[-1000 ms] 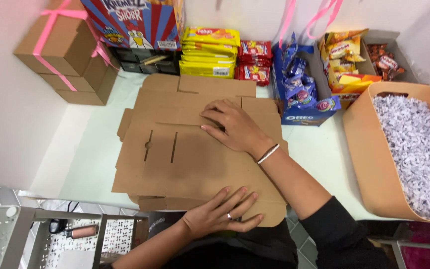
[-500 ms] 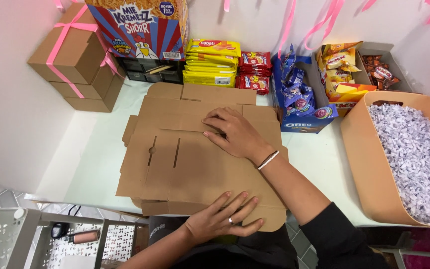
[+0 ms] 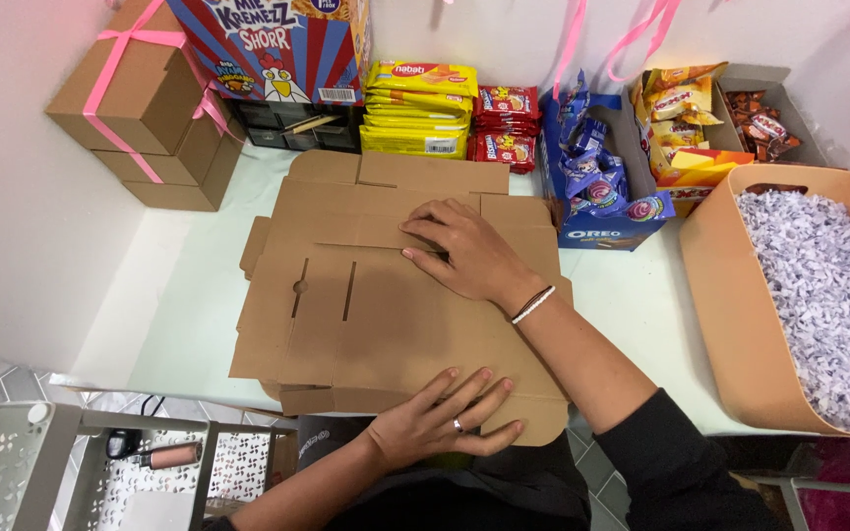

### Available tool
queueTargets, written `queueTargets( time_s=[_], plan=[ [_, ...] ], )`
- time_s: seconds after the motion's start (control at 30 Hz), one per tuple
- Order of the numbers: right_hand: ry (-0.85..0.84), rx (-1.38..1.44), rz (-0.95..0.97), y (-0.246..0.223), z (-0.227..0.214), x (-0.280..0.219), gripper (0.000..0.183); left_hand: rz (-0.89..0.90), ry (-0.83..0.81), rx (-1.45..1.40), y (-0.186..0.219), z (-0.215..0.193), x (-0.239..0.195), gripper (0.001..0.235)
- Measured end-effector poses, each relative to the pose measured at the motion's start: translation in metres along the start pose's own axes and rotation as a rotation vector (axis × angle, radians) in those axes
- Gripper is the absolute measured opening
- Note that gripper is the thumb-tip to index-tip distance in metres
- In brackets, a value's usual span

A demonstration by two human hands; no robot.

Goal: The person assembles a flat cardboard box by folding and interlocking its flaps. They work methodically, folding side panels, securing tabs, and forming the box structure on a white table.

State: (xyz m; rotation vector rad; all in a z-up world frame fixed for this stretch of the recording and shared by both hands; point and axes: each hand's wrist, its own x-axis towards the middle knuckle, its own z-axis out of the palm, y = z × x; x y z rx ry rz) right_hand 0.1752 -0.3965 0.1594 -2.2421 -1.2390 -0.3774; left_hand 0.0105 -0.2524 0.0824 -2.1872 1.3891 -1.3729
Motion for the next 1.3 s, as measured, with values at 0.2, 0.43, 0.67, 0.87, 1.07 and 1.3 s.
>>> queueTargets(
  time_s=[0.2, 0.43, 0.67, 0.87, 1.07, 1.3],
  plan=[
    [0.017, 0.005, -0.008, -0.0016, -0.0010, 0.0002, 0.030, 0.008, -0.010, 0.007, 0.0013, 0.0012, -0.0010, 0.064],
    [0.022, 0.007, -0.001, -0.0015, -0.0005, 0.0000, 0.030, -0.001, -0.006, -0.003, 0.0033, 0.0021, -0.0015, 0.061],
    [-0.003, -0.016, 0.016, -0.0029, -0.0029, 0.0012, 0.032, -0.023, 0.024, 0.004, 0.0029, 0.0025, -0.0005, 0.061],
    [0.019, -0.004, -0.011, -0.0016, -0.0010, 0.0004, 0.030, -0.013, 0.003, 0.019, 0.0038, 0.0016, -0.0010, 0.065],
    [0.016, -0.016, -0.016, -0.0003, -0.0005, 0.0000, 0.031, -0.020, 0.010, 0.009, 0.0017, 0.0004, 0.0012, 0.061],
    [0.012, 0.004, -0.003, -0.0030, -0.0023, 0.0006, 0.031, -0.017, 0.006, -0.003, 0.0019, 0.0005, 0.0004, 0.062]
  ],
)
